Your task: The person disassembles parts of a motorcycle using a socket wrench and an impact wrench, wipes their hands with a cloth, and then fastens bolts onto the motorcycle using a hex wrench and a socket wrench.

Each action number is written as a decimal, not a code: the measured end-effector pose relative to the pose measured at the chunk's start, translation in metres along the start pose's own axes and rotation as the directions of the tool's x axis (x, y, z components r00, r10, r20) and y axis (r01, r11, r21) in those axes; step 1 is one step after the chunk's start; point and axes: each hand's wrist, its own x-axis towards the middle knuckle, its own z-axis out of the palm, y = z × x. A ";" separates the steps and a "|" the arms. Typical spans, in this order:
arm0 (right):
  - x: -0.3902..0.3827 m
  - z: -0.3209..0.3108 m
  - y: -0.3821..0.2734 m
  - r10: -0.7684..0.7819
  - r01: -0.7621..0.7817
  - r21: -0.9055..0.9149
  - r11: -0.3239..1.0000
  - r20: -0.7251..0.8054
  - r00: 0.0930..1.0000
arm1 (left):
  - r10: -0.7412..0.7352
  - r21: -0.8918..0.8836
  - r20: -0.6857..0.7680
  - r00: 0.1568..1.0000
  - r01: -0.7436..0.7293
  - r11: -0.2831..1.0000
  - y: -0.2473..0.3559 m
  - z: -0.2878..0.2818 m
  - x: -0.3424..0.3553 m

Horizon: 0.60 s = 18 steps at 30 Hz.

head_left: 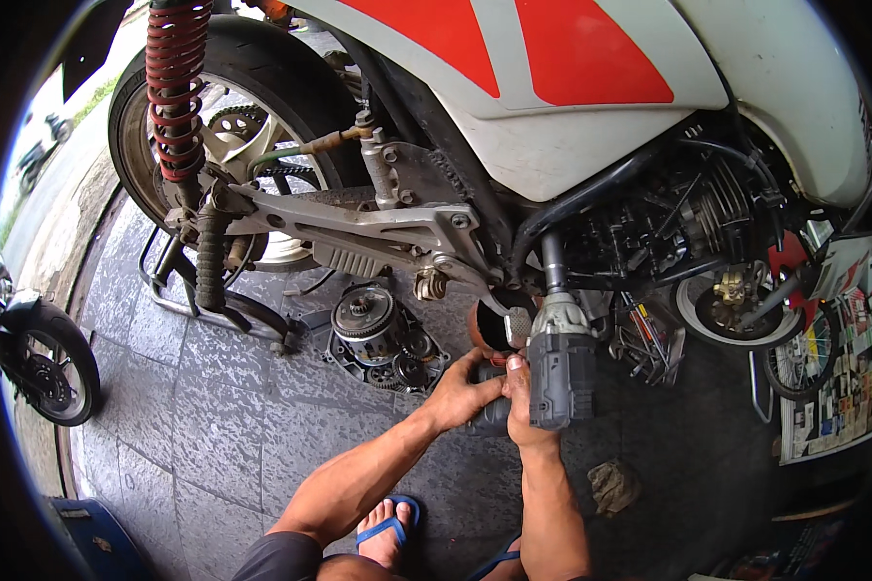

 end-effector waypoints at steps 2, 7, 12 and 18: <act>-0.001 0.001 -0.001 0.079 -0.077 0.090 0.993 -0.024 0.997 | -0.003 0.011 -0.001 1.000 0.003 1.000 0.002 -0.003 -0.001; 0.003 0.003 -0.006 0.095 -0.093 0.185 0.978 -0.003 0.995 | -0.007 0.011 -0.005 1.000 0.007 1.000 0.010 -0.005 0.000; 0.004 0.004 -0.008 0.059 -0.056 0.198 0.979 -0.007 0.998 | -0.013 0.016 0.003 1.000 0.013 1.000 0.004 -0.007 0.003; 0.002 0.003 -0.006 0.081 -0.082 0.209 0.974 0.011 0.997 | -0.022 0.012 0.001 1.000 0.022 1.000 0.001 -0.006 0.004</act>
